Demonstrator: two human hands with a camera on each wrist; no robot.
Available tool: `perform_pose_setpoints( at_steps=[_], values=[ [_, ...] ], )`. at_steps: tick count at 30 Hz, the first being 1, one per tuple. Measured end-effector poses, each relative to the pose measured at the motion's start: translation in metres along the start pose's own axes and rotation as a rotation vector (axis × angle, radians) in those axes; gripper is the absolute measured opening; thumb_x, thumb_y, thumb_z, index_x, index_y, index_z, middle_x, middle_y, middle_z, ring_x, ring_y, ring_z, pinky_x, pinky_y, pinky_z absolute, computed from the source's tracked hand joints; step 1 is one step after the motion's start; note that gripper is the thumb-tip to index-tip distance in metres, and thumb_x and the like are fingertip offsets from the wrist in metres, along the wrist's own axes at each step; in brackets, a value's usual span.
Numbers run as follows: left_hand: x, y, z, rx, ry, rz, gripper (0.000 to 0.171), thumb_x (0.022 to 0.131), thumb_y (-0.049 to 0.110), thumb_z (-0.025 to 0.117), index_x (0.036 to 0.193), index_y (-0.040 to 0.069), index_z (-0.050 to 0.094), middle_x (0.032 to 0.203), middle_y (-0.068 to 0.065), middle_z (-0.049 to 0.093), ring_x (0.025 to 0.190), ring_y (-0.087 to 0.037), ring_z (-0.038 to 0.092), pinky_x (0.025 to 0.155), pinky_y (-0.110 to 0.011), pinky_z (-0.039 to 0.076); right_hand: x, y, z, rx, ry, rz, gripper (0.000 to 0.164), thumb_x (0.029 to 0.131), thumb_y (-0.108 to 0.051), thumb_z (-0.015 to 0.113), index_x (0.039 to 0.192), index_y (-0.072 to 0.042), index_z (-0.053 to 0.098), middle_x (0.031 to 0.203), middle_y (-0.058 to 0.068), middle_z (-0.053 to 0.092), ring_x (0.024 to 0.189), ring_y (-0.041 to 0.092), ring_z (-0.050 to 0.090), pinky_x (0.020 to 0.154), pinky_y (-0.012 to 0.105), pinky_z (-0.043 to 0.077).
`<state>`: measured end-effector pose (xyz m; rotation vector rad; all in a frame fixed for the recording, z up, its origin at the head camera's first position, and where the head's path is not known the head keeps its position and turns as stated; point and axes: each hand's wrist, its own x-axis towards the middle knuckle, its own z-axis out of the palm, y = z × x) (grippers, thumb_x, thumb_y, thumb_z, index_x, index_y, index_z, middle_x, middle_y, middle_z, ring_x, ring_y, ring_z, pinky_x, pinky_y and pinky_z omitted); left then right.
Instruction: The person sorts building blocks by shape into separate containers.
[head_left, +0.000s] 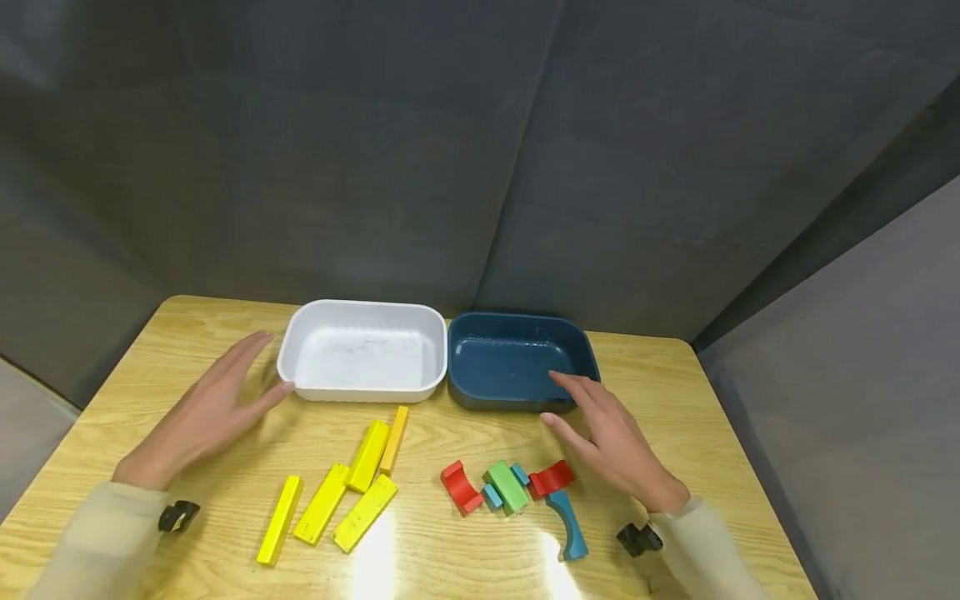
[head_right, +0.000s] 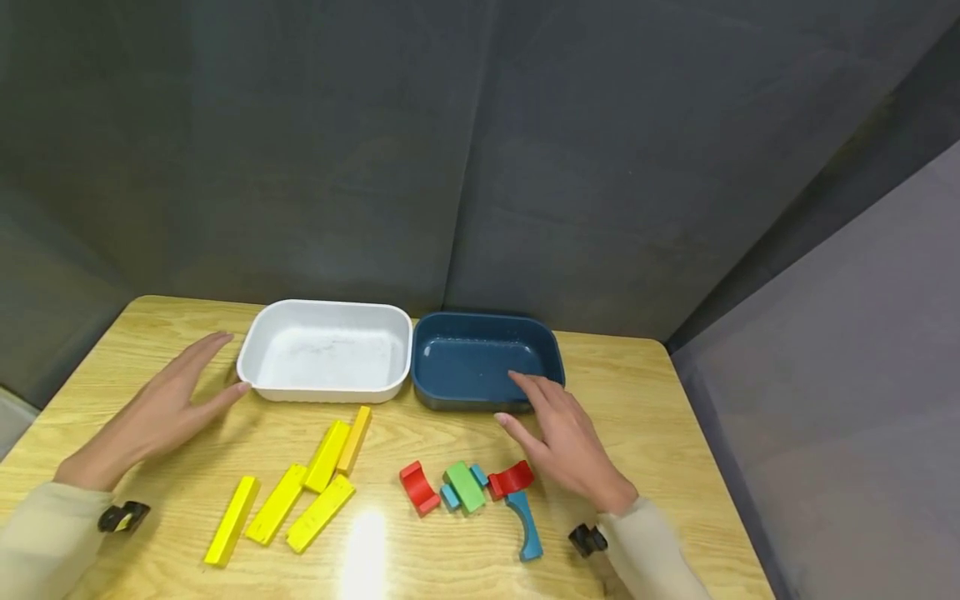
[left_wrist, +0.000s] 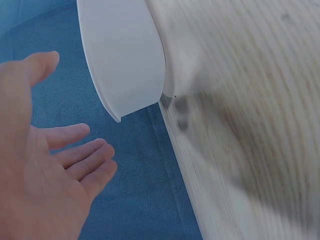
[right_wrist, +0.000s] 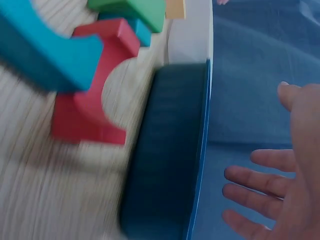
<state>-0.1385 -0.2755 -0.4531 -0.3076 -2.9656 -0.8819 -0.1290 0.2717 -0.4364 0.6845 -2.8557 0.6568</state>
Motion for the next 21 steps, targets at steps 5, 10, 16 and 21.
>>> perform_pose_setpoints(
  at_steps=[5,10,16,21],
  values=[
    [0.005,0.002,0.002,-0.006,-0.006,-0.005,0.096,0.102,0.063,0.063,0.173,0.015,0.02,0.177,-0.018,0.02,0.16,-0.047,0.024,0.121,-0.074,0.027,0.011,-0.018,0.007,-0.004,-0.019,-0.066,0.067,0.107,-0.049,0.065,0.164,-0.022,0.044,0.16,0.007,0.052,0.144,0.035,0.051,0.115,0.067,0.042],
    [0.01,0.007,0.004,-0.017,-0.024,-0.015,0.098,0.102,0.065,0.061,0.173,0.014,0.018,0.179,-0.016,0.015,0.161,-0.047,0.021,0.121,-0.074,0.025,0.021,-0.036,0.013,0.003,-0.052,-0.109,0.068,0.106,-0.052,0.063,0.164,-0.022,0.045,0.159,0.005,0.053,0.144,0.033,0.052,0.116,0.064,0.043],
    [0.014,0.007,0.008,-0.014,-0.039,-0.008,0.099,0.103,0.065,0.06,0.174,0.013,0.014,0.181,-0.011,0.009,0.162,-0.046,0.018,0.123,-0.074,0.023,0.03,-0.058,0.028,0.028,-0.091,-0.159,0.07,0.106,-0.057,0.062,0.163,-0.02,0.047,0.158,0.003,0.054,0.145,0.029,0.052,0.119,0.059,0.043],
    [0.016,0.008,0.012,-0.012,-0.051,-0.001,0.101,0.103,0.066,0.059,0.174,0.015,0.01,0.181,-0.006,0.004,0.163,-0.045,0.016,0.123,-0.073,0.023,0.036,-0.074,0.041,0.028,-0.095,-0.205,0.071,0.105,-0.057,0.064,0.162,-0.017,0.048,0.156,0.004,0.057,0.144,0.028,0.053,0.118,0.056,0.045]
  ],
)
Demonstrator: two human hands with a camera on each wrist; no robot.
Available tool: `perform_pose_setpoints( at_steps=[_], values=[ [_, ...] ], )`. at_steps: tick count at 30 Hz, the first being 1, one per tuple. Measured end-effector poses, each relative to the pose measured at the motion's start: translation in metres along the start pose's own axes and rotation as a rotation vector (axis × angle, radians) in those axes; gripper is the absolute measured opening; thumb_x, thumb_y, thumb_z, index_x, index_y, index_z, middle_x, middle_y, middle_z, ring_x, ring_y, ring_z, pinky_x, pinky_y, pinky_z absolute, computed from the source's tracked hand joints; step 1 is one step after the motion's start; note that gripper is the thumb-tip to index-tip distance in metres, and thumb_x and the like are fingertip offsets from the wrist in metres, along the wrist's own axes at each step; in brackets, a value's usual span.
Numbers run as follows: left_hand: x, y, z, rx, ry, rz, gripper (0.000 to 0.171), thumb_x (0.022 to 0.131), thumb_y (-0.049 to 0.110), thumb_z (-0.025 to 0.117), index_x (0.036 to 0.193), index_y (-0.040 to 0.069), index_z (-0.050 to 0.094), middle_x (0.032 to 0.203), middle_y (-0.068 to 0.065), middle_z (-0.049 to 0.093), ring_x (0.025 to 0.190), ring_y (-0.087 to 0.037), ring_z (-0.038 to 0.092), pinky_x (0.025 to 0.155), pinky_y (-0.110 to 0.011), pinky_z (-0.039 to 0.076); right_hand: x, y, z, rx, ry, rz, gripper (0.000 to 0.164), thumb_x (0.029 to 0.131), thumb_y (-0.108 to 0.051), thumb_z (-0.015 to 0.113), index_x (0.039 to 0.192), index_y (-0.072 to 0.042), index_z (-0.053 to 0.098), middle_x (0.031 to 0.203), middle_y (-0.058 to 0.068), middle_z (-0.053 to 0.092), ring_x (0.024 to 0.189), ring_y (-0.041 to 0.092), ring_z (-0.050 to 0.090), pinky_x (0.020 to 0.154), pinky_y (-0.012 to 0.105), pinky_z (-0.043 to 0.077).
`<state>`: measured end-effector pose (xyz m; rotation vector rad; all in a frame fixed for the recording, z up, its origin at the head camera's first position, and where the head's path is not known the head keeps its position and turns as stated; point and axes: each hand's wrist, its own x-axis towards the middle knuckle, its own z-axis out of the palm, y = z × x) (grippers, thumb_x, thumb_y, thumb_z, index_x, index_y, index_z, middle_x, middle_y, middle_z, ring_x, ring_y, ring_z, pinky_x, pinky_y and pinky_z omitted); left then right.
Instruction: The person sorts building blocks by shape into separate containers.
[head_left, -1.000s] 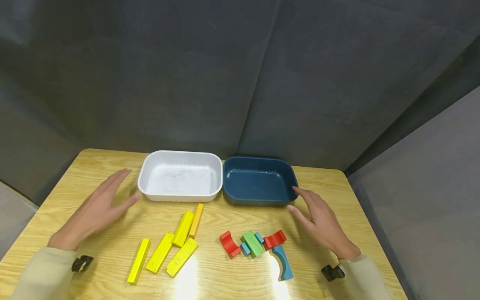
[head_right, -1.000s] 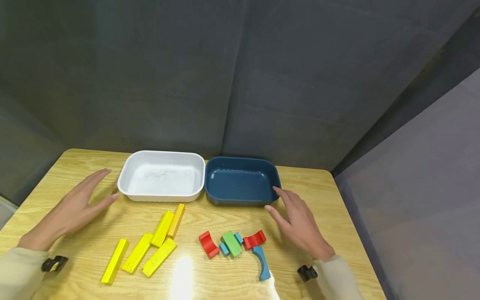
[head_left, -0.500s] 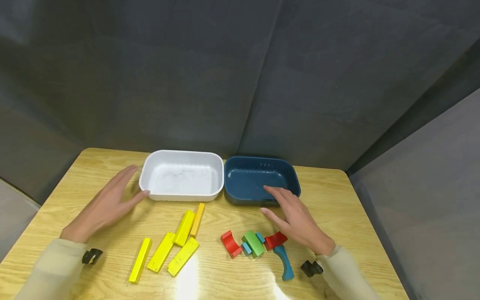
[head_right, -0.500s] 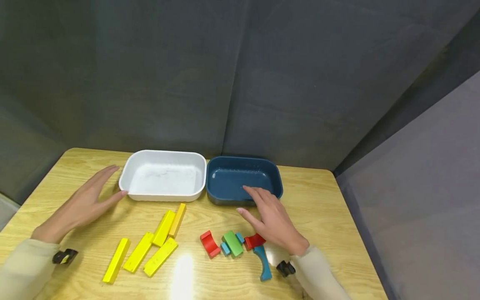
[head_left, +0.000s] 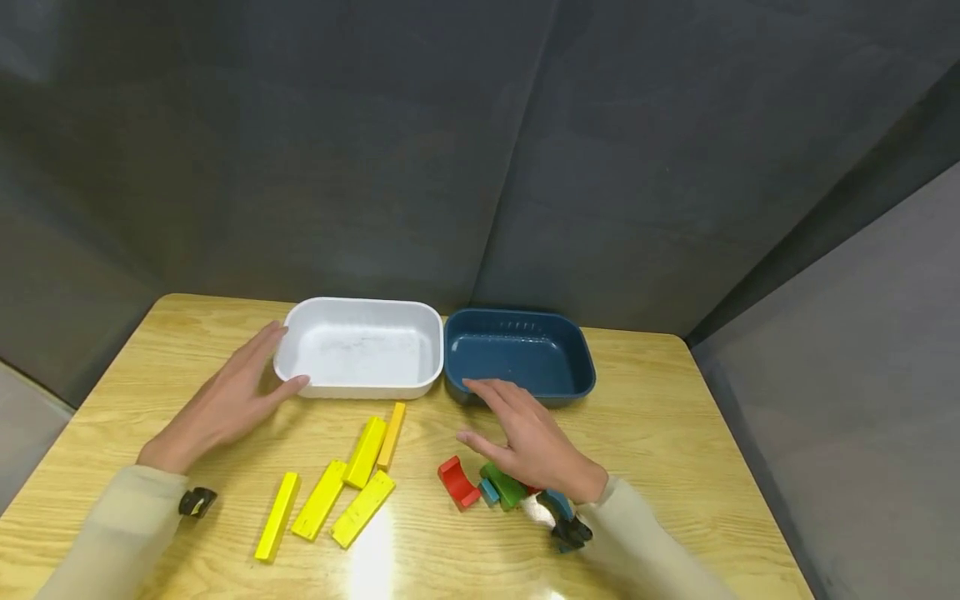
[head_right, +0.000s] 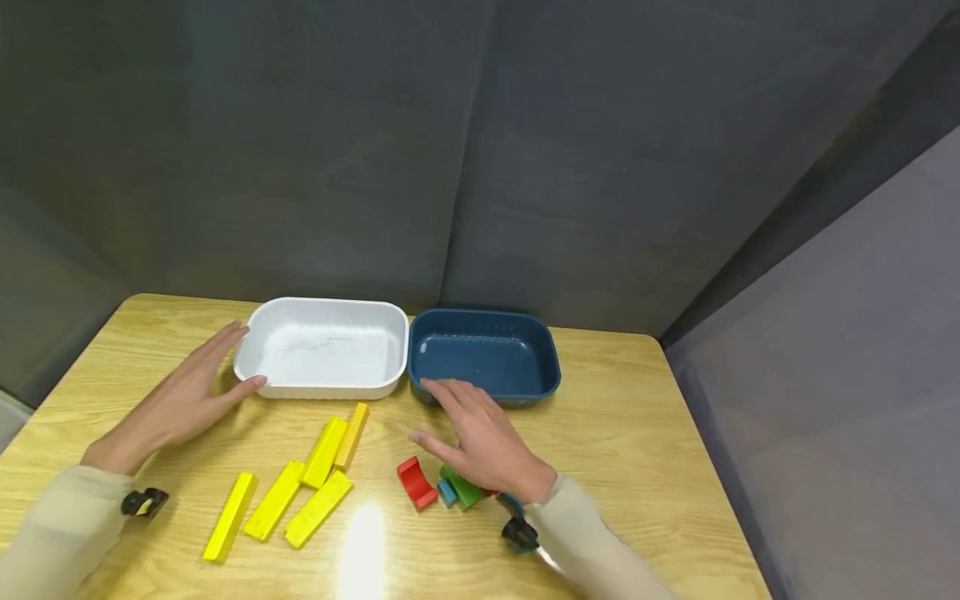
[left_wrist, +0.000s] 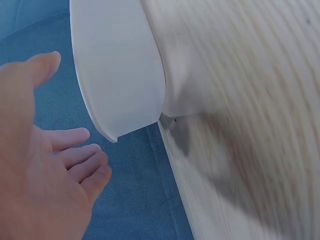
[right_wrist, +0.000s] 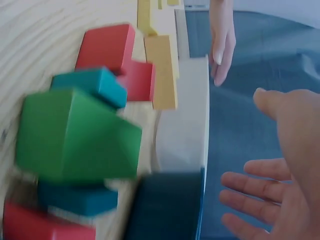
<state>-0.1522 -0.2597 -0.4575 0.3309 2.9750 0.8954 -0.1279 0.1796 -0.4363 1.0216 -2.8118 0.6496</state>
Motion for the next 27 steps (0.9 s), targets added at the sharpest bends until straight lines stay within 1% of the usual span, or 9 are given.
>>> perform_pose_setpoints(
  at_steps=[5,9,13,17,21,27],
  values=[
    [0.003,-0.001,0.004,0.021,-0.002,0.003,0.102,0.103,0.067,0.058,0.175,0.017,0.006,0.181,-0.004,-0.002,0.163,-0.045,0.016,0.121,-0.075,0.024,0.009,-0.011,0.012,0.005,-0.025,-0.024,0.074,0.103,-0.054,0.069,0.16,-0.012,0.049,0.154,0.005,0.057,0.143,0.026,0.053,0.119,0.053,0.045],
    [0.005,-0.002,0.007,0.047,0.003,0.02,0.102,0.104,0.066,0.057,0.174,0.015,0.003,0.181,-0.004,-0.004,0.163,-0.045,0.015,0.12,-0.075,0.025,0.014,-0.021,0.022,0.017,-0.059,-0.012,0.079,0.099,-0.054,0.073,0.159,-0.01,0.049,0.154,0.007,0.057,0.143,0.028,0.052,0.119,0.052,0.043],
    [0.005,-0.004,0.01,0.063,0.012,0.048,0.1,0.106,0.063,0.056,0.174,0.011,0.003,0.181,-0.004,-0.006,0.164,-0.043,0.013,0.122,-0.073,0.024,0.021,-0.03,0.03,0.018,-0.082,-0.018,0.083,0.096,-0.056,0.077,0.158,-0.007,0.051,0.154,0.01,0.057,0.144,0.03,0.052,0.12,0.052,0.043],
    [0.006,-0.005,0.012,0.069,0.008,0.056,0.099,0.107,0.063,0.054,0.173,0.011,0.003,0.18,-0.002,-0.008,0.165,-0.04,0.009,0.125,-0.07,0.022,0.03,-0.038,0.037,0.009,-0.118,-0.025,0.087,0.094,-0.055,0.08,0.158,-0.005,0.05,0.156,0.01,0.056,0.145,0.029,0.051,0.121,0.049,0.042],
    [0.005,-0.005,0.014,0.074,-0.008,0.046,0.098,0.107,0.065,0.052,0.174,0.013,0.002,0.18,0.0,-0.008,0.165,-0.039,0.01,0.126,-0.068,0.021,0.038,-0.042,0.046,-0.004,-0.166,-0.019,0.092,0.093,-0.058,0.08,0.161,-0.008,0.046,0.161,0.01,0.051,0.146,0.028,0.05,0.122,0.047,0.04],
    [0.005,-0.004,0.017,0.083,-0.024,0.037,0.098,0.107,0.066,0.05,0.173,0.012,0.003,0.181,-0.005,-0.005,0.165,-0.039,0.011,0.125,-0.069,0.022,0.046,-0.046,0.056,-0.026,-0.22,0.011,0.099,0.092,-0.063,0.077,0.165,-0.008,0.04,0.166,0.01,0.046,0.15,0.028,0.047,0.126,0.049,0.035]
  ],
)
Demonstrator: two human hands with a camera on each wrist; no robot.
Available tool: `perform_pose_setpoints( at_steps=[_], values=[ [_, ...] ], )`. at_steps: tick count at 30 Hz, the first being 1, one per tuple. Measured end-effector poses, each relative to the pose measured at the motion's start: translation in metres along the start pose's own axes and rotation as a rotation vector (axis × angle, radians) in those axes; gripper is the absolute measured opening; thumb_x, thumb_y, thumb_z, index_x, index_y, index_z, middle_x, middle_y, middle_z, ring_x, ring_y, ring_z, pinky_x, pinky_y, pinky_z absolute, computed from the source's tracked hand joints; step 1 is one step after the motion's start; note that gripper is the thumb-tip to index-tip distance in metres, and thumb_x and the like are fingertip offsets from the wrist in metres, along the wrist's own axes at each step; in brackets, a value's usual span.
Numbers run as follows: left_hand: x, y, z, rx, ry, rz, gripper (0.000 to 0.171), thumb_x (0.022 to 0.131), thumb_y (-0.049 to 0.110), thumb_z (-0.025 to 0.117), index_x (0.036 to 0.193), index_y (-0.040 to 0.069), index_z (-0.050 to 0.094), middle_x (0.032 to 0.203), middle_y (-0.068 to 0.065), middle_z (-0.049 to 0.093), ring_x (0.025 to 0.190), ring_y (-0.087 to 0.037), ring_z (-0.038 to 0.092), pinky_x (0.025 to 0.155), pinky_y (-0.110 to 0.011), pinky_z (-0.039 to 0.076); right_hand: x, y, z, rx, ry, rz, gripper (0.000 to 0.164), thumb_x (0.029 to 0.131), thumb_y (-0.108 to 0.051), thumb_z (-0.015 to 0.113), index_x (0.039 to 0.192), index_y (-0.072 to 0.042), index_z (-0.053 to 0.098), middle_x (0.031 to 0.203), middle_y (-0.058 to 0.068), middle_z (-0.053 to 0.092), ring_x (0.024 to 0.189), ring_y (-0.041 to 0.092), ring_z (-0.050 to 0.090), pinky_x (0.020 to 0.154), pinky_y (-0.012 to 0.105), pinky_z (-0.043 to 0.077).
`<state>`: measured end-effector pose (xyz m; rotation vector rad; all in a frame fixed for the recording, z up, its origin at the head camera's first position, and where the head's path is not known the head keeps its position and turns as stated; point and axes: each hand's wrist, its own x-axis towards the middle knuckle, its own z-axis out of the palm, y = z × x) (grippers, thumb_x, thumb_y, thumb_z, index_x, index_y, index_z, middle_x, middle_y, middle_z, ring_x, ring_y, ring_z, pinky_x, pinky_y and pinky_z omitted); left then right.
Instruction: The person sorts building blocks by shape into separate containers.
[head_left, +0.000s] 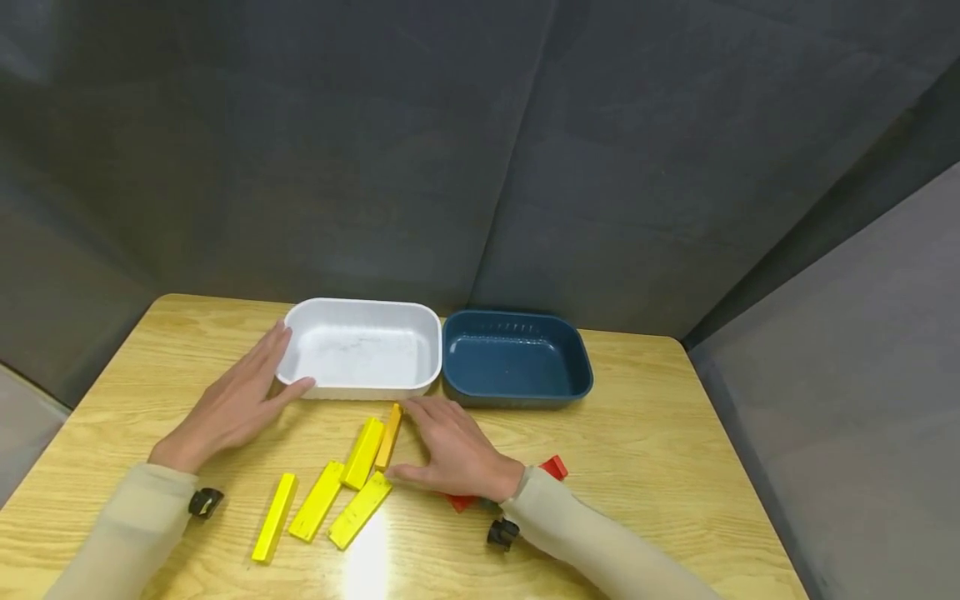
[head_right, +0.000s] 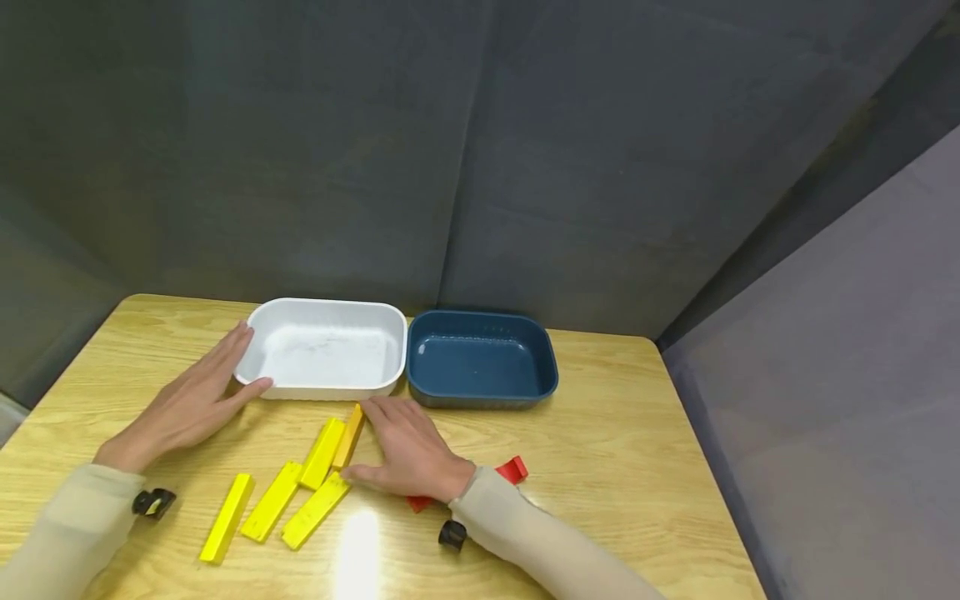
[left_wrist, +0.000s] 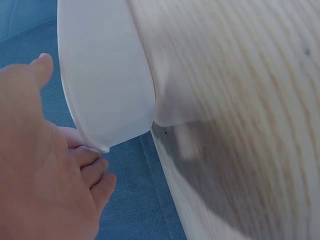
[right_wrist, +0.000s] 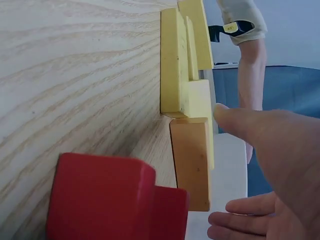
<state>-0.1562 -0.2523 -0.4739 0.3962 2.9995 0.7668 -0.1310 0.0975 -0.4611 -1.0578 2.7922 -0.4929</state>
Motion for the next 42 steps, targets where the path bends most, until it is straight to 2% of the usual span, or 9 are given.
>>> perform_pose_setpoints(
  at_steps=[10,19,26,34,42],
  values=[
    [-0.001,-0.003,0.003,0.014,0.0,0.003,0.1,0.107,0.065,0.051,0.173,0.009,0.001,0.18,-0.004,-0.009,0.165,-0.04,0.01,0.125,-0.07,0.024,0.008,-0.001,0.007,-0.04,-0.022,0.01,0.101,0.091,-0.063,0.078,0.165,-0.006,0.04,0.167,0.011,0.044,0.151,0.028,0.046,0.126,0.049,0.035],
    [0.004,0.002,0.004,0.0,-0.028,-0.001,0.102,0.107,0.066,0.05,0.172,0.008,-0.003,0.179,-0.002,-0.017,0.165,-0.04,0.004,0.126,-0.069,0.019,0.011,-0.001,0.012,-0.054,-0.016,-0.007,0.102,0.09,-0.061,0.081,0.164,-0.003,0.041,0.166,0.013,0.046,0.15,0.028,0.047,0.123,0.048,0.039],
    [0.005,0.003,0.005,0.005,-0.033,-0.001,0.101,0.108,0.065,0.048,0.171,0.006,-0.004,0.178,-0.002,-0.018,0.166,-0.04,0.003,0.127,-0.067,0.018,0.014,-0.001,0.013,-0.03,-0.014,-0.002,0.102,0.09,-0.059,0.082,0.164,-0.004,0.04,0.166,0.013,0.046,0.15,0.028,0.047,0.122,0.048,0.04],
    [0.005,0.001,0.007,0.008,-0.041,-0.008,0.103,0.107,0.067,0.049,0.171,0.008,-0.006,0.178,-0.001,-0.019,0.166,-0.038,0.001,0.127,-0.068,0.019,0.013,0.0,0.013,0.08,-0.031,0.011,0.103,0.09,-0.052,0.085,0.165,-0.001,0.037,0.168,0.017,0.041,0.152,0.033,0.044,0.125,0.044,0.038],
    [0.004,0.001,0.005,0.01,-0.043,-0.014,0.102,0.107,0.067,0.048,0.171,0.008,-0.006,0.178,-0.001,-0.02,0.166,-0.038,0.001,0.126,-0.07,0.02,0.013,0.001,0.013,0.089,-0.028,0.01,0.101,0.089,-0.05,0.086,0.164,0.0,0.039,0.168,0.017,0.04,0.152,0.033,0.045,0.124,0.042,0.04]
  ],
)
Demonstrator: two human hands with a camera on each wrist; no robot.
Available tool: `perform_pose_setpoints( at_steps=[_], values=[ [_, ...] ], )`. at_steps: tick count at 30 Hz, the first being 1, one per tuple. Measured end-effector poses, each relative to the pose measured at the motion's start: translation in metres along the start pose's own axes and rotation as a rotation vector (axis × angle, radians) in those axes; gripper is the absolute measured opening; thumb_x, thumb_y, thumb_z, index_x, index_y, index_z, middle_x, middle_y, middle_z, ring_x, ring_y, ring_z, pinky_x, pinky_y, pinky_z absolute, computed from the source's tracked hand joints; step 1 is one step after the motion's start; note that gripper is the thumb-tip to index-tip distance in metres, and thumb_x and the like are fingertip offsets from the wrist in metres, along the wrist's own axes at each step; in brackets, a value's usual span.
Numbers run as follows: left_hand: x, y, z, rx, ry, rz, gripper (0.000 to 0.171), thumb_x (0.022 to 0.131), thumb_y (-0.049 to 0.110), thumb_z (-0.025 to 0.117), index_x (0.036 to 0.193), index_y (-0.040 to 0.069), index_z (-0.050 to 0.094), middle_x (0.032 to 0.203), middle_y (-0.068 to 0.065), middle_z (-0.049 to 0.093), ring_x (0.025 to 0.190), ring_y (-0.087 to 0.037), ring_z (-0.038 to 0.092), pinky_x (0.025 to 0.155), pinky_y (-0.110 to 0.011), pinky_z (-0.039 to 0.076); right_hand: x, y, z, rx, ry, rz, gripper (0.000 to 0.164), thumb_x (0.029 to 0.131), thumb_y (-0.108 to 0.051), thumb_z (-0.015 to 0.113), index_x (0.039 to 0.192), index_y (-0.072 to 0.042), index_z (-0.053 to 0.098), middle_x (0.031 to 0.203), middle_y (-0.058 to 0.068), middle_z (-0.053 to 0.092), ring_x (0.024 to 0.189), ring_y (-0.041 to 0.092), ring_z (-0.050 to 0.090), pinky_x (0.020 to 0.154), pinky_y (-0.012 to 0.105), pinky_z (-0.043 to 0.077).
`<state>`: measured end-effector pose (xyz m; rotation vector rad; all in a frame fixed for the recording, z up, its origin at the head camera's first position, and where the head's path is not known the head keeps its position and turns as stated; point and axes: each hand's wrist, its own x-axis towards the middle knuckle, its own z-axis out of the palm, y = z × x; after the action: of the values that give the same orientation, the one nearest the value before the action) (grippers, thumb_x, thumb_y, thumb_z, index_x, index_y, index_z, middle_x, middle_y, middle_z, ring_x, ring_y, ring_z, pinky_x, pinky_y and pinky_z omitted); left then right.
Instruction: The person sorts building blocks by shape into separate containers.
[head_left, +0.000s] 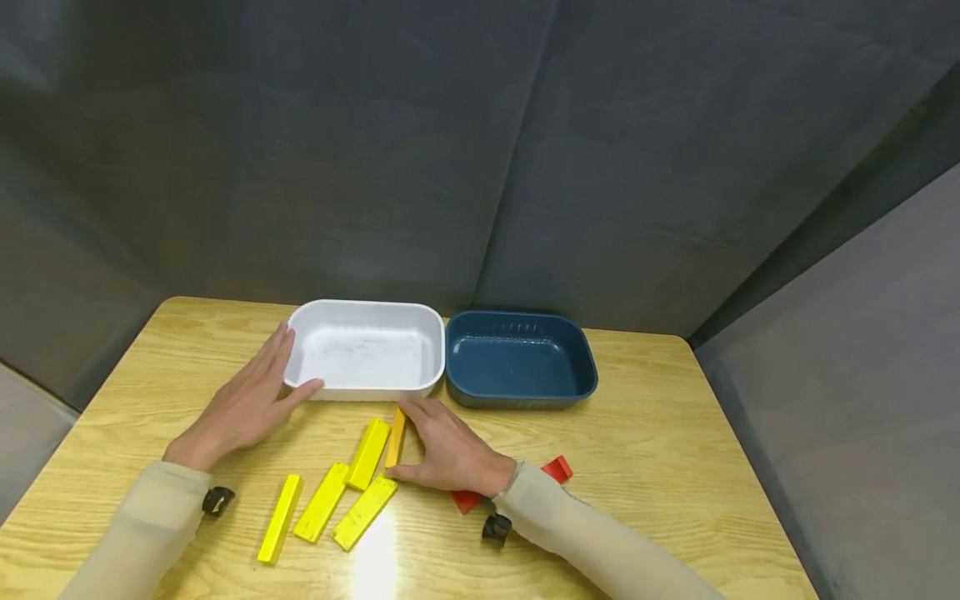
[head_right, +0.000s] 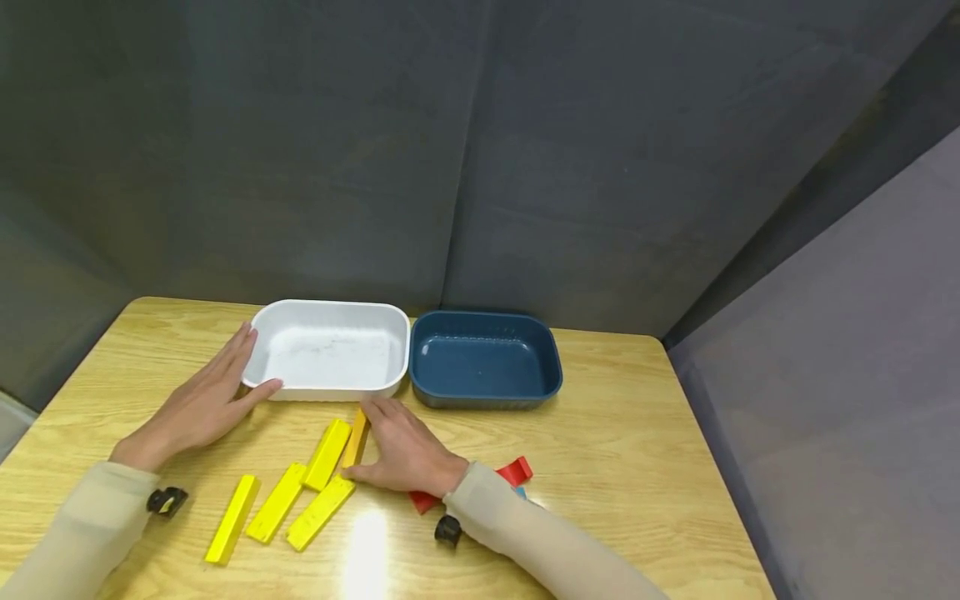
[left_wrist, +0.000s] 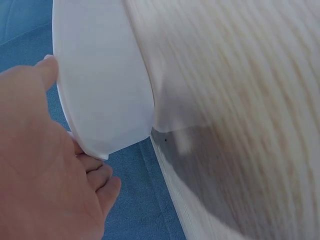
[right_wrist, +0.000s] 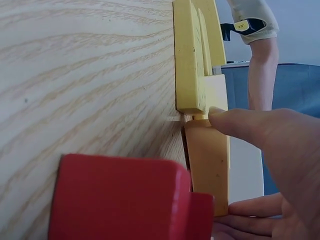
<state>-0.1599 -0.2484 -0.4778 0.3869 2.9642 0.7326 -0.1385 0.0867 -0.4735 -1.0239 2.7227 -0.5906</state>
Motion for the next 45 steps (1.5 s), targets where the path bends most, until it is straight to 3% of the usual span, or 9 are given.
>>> perform_pose_setpoints(
  at_steps=[10,14,23,27,36,41,45],
  values=[
    [-0.001,0.001,0.0,-0.01,-0.009,-0.005,0.102,0.108,0.066,0.047,0.171,0.007,-0.007,0.178,-0.001,-0.02,0.166,-0.038,0.0,0.126,-0.069,0.018,-0.004,0.001,0.0,-0.005,0.039,-0.032,0.1,0.084,-0.052,0.09,0.16,-0.004,0.046,0.165,0.014,0.045,0.149,0.03,0.048,0.121,0.043,0.044],
    [-0.001,0.001,-0.001,-0.007,-0.012,-0.01,0.102,0.107,0.067,0.047,0.171,0.009,-0.008,0.178,0.0,-0.02,0.166,-0.038,0.0,0.126,-0.069,0.019,-0.005,0.002,-0.001,-0.006,0.07,-0.054,0.106,0.081,-0.051,0.092,0.162,-0.004,0.041,0.165,0.013,0.044,0.148,0.03,0.049,0.122,0.043,0.043],
    [-0.001,0.001,-0.002,-0.011,-0.013,-0.014,0.102,0.108,0.067,0.046,0.171,0.009,-0.008,0.178,0.0,-0.021,0.166,-0.038,0.0,0.126,-0.07,0.018,-0.004,0.004,-0.004,0.029,0.129,-0.099,0.107,0.075,-0.044,0.099,0.158,-0.006,0.044,0.158,0.009,0.044,0.139,0.026,0.048,0.119,0.039,0.046],
    [-0.001,0.001,-0.002,-0.01,-0.012,-0.013,0.102,0.108,0.067,0.046,0.171,0.008,-0.008,0.178,-0.001,-0.02,0.166,-0.038,0.0,0.126,-0.07,0.018,-0.005,0.003,-0.009,0.062,0.127,-0.101,0.104,0.075,-0.043,0.099,0.157,-0.006,0.044,0.16,0.009,0.042,0.141,0.025,0.045,0.119,0.039,0.046],
    [0.0,-0.001,0.0,-0.011,-0.005,-0.007,0.102,0.108,0.066,0.047,0.171,0.007,-0.008,0.178,-0.002,-0.02,0.166,-0.04,0.0,0.126,-0.07,0.018,-0.005,-0.002,-0.026,0.062,0.158,-0.137,0.098,0.078,-0.042,0.097,0.152,-0.003,0.047,0.148,0.007,0.049,0.127,0.022,0.054,0.112,0.032,0.051],
    [0.0,-0.001,0.001,-0.012,-0.003,-0.012,0.102,0.107,0.067,0.047,0.171,0.009,-0.008,0.177,0.0,-0.021,0.166,-0.039,0.0,0.126,-0.07,0.019,0.001,-0.001,-0.036,0.065,0.19,-0.179,0.098,0.078,-0.039,0.098,0.152,-0.001,0.046,0.147,0.009,0.05,0.127,0.027,0.055,0.112,0.035,0.052],
    [0.0,-0.001,0.001,-0.012,-0.003,-0.012,0.103,0.107,0.067,0.048,0.171,0.009,-0.009,0.178,0.0,-0.021,0.166,-0.038,0.0,0.126,-0.07,0.019,0.008,0.002,-0.047,0.079,0.199,-0.159,0.097,0.079,-0.037,0.098,0.153,-0.002,0.046,0.148,0.01,0.05,0.128,0.03,0.056,0.11,0.038,0.053]
  ],
)
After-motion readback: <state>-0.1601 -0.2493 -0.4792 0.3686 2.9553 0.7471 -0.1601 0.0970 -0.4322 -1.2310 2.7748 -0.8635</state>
